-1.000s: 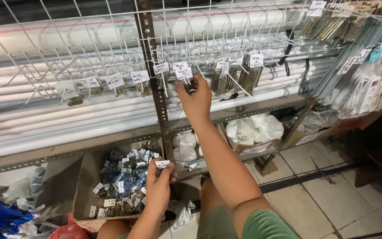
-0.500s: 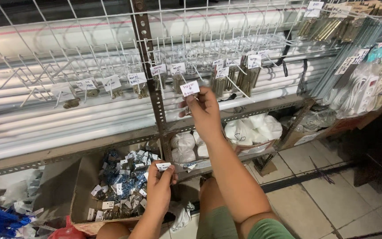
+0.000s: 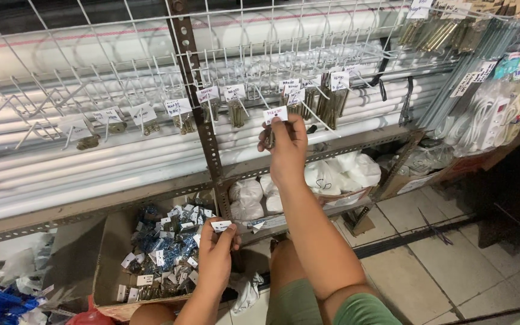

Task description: The person sits on a low stool and organizes small hardware items, such as screws and bolts, from a cardboard box. They pick up the items, which are packaged in small plastic bags with labels, and hang them on a wire display rack using white plastic ties.

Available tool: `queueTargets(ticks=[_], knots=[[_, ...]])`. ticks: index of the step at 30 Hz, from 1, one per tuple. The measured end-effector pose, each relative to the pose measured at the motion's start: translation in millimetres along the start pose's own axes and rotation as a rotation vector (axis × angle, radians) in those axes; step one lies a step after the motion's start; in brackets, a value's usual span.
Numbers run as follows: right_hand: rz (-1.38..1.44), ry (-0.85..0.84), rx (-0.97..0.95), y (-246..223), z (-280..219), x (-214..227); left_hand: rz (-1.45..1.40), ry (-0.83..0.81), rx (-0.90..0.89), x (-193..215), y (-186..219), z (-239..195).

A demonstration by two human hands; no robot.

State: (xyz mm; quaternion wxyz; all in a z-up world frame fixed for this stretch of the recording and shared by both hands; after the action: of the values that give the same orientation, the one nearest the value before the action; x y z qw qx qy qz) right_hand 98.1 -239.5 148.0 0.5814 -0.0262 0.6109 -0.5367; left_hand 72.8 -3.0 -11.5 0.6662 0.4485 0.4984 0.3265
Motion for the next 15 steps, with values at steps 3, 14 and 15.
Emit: queueTargets(ticks=[3, 14, 15], knots=[[0.044, -0.040, -0.010, 8, 7, -2, 0.022, 0.010, 0.014, 2, -2, 1], [0.030, 0.037, -0.084, 15, 20, -7, 0.080, 0.005, 0.043, 0, 16, -3], [0.029, 0.039, -0.085, 18, 24, -6, 0.080, 0.005, 0.045, 0, 16, -3]])
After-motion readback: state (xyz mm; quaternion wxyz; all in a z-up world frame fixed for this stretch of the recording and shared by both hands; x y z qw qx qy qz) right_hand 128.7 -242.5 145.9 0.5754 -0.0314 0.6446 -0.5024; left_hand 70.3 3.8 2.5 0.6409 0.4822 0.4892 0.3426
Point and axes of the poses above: each hand's wrist, its own z-axis towards the middle knuckle, its own x-axis out of the back of the hand, y = z × x, the point moved 8 cm from there along z, towards the middle knuckle, and after that the axes turned 10 degrees about -x, right-handed, at the moved point
